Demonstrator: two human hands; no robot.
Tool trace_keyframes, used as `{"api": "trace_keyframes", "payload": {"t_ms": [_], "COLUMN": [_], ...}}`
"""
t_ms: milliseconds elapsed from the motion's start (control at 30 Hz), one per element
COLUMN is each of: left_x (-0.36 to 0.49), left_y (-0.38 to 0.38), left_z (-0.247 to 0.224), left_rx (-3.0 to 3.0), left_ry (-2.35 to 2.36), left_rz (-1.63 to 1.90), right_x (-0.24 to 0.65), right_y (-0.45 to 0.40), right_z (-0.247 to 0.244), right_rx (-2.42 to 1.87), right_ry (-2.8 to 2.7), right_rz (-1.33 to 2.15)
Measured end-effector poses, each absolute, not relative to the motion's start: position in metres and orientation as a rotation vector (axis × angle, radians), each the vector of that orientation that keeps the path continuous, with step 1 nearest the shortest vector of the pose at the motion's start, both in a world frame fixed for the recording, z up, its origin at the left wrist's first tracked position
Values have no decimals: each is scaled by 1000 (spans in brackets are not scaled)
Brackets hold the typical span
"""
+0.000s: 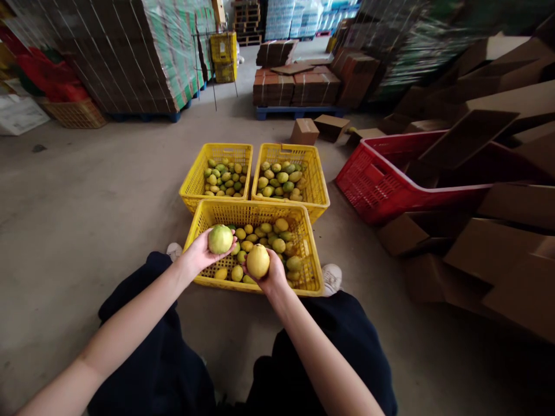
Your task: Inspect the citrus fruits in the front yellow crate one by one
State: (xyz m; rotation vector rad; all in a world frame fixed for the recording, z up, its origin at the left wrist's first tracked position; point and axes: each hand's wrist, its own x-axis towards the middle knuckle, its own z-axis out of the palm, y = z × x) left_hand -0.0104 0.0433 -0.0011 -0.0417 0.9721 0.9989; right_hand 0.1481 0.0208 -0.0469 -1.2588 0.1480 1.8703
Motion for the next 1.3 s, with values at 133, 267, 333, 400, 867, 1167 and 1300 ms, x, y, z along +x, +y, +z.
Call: {"api": "trace_keyframes", "payload": {"t_ms": [133, 267, 333, 400, 867, 1167, 1300], "left_x": [-7, -7, -8, -8, -12, -19, -17], "left_y": [44, 43, 42, 41, 41, 39, 40], "left_z": [0, 3, 3, 2, 1, 12, 23], "left_rx": [-50, -55, -79, -87, -14, 255, 124], "left_ry": [1050, 997, 964, 958, 785, 613, 493], "left_rz": [1063, 1032, 1012, 1003, 920, 1065, 1150], "right_x": [147, 148, 150, 152, 160, 160, 151], "right_y": [20, 20, 21, 21, 26, 30, 33], "right_z": [-46, -45, -47, -50, -31, -6, 2], "right_rx": [-1306, -1258, -1241, -1201, -1236, -829, -604], "right_ry": [127, 152, 150, 130, 93, -390, -487], "right_rz": [1748, 1691, 1721, 1772, 1748, 1763, 1675]}}
